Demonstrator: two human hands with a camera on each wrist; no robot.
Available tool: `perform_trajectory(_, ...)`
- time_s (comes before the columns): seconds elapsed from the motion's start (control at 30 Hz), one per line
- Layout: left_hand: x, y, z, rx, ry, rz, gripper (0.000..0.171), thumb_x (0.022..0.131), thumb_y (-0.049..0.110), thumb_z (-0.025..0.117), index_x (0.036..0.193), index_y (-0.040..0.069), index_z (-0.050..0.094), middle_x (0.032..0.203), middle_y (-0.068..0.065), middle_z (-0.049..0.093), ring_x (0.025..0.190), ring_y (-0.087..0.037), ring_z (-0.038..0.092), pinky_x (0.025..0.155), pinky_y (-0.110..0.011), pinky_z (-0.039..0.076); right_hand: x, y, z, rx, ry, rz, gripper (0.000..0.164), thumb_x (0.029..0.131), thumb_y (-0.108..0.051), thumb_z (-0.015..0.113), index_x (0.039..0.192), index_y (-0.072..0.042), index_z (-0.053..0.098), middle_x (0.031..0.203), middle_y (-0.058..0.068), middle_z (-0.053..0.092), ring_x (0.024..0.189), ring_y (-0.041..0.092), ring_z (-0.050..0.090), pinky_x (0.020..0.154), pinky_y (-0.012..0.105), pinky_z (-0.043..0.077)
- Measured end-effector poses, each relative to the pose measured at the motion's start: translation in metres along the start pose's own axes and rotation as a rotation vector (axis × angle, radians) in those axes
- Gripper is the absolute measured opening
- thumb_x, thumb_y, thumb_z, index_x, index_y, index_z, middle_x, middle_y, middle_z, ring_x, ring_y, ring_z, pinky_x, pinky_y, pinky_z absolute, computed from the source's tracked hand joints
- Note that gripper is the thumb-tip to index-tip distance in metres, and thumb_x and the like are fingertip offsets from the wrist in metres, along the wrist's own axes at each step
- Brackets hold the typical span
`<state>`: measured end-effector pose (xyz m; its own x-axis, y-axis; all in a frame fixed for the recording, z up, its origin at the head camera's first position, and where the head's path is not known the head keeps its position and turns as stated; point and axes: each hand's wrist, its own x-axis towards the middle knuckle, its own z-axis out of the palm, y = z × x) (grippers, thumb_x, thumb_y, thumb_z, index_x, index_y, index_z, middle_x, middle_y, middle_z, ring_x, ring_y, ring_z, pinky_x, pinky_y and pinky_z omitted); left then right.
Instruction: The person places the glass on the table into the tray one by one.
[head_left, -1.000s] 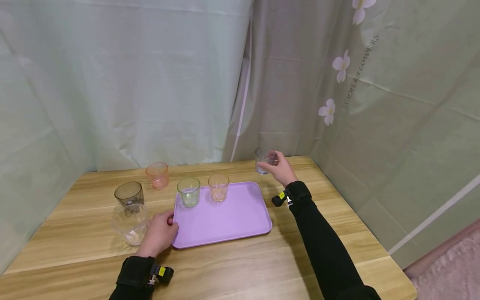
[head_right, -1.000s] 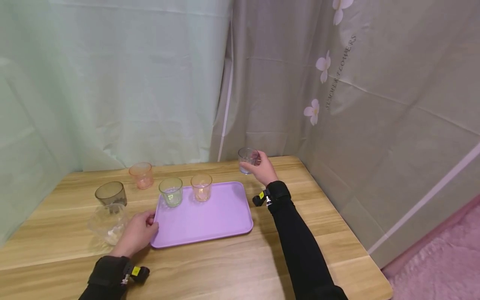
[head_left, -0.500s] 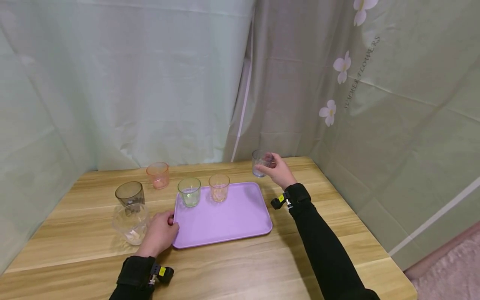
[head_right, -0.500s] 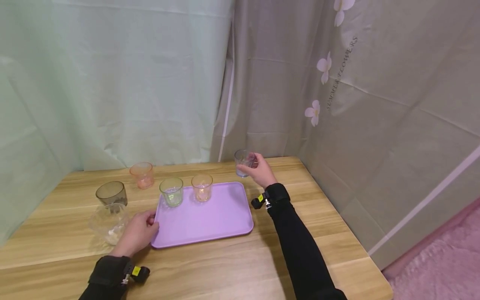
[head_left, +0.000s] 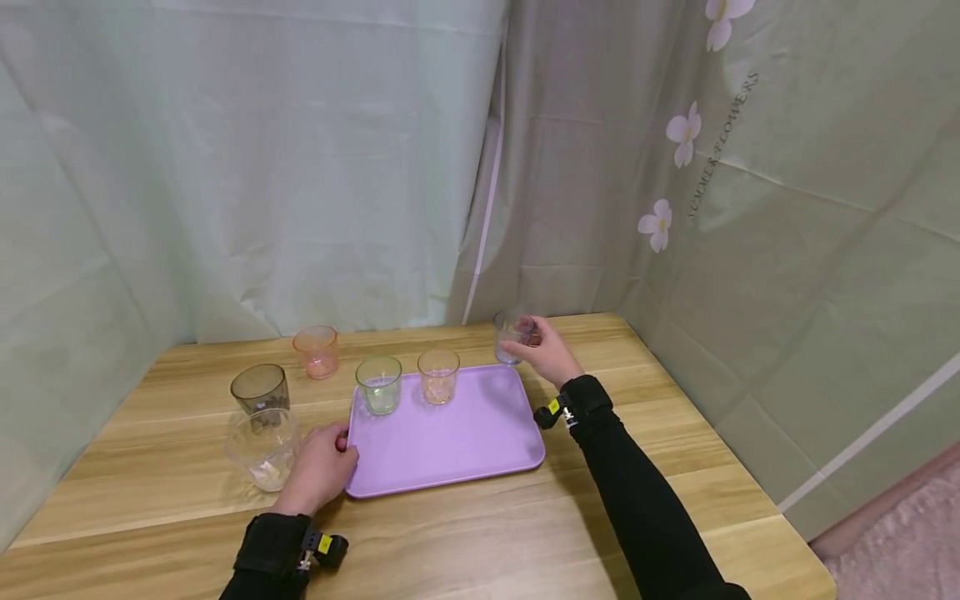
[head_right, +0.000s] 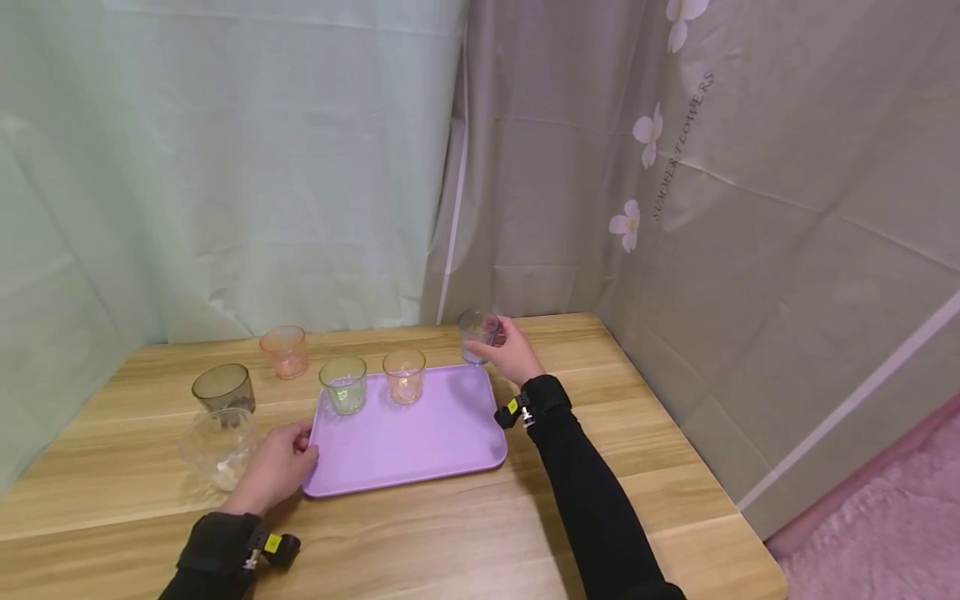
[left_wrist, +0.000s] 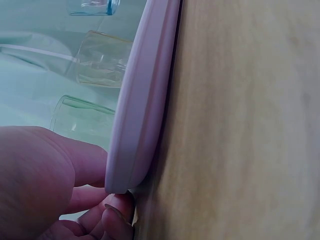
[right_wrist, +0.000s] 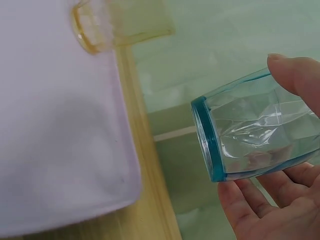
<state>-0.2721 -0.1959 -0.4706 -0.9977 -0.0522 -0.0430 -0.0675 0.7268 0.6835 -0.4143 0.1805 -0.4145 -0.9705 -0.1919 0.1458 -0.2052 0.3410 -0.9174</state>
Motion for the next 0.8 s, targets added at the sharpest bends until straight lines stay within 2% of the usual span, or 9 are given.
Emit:
perform_trajectory(0.23,0.001,0.0,0.0,-0.001,-0.007,0.0,0.05,0.104,0.008,0.059,0.149,-0.015,0.055,0.115,-0.023,0.063,0.104,-0.035,0.06,0.087,-0.043,0.056,-0.001,0.006,0.012,0.005,-0.026,0.003,0.076,0.098,-0.031,0.084,0.16,-0.008,0.048,0.156,0.014,0.055,0.137,0.034,0.057,0.115,0.05,0.049)
perform_trajectory(0.43,0.0,0.001,0.0,0.006,-0.005,-0.002,0.05,0.104,0.008,0.059,0.149,-0.015,0.054,0.115,-0.023,0.061,0.105,-0.036,0.058,0.087,-0.043,0.054,-0.002,0.009,0.021,0.009,-0.023,0.023,0.079,0.097,-0.031,0.086,0.161,-0.007,0.047,0.154,0.015,0.058,0.133,0.032,0.059,0.113,0.047,0.05)
perform_trajectory(0.57,0.0,0.001,0.0,0.009,-0.005,0.0,0.051,0.104,0.008,0.059,0.149,-0.015,0.054,0.115,-0.023,0.06,0.107,-0.037,0.057,0.088,-0.044,0.054,-0.003,0.014,0.026,0.045,-0.024,0.054,0.081,0.094,-0.03,0.088,0.16,-0.005,0.047,0.152,0.016,0.059,0.133,0.033,0.059,0.115,0.049,0.049)
perform_trajectory(0.8,-0.001,0.002,0.0,0.008,-0.004,-0.003,0.05,0.104,0.008,0.059,0.149,-0.015,0.055,0.117,-0.024,0.059,0.108,-0.038,0.057,0.089,-0.045,0.054,-0.005,0.02,0.031,0.02,-0.027,0.081,0.08,0.092,-0.03,0.089,0.158,-0.007,0.05,0.154,0.016,0.058,0.137,0.035,0.058,0.119,0.053,0.046)
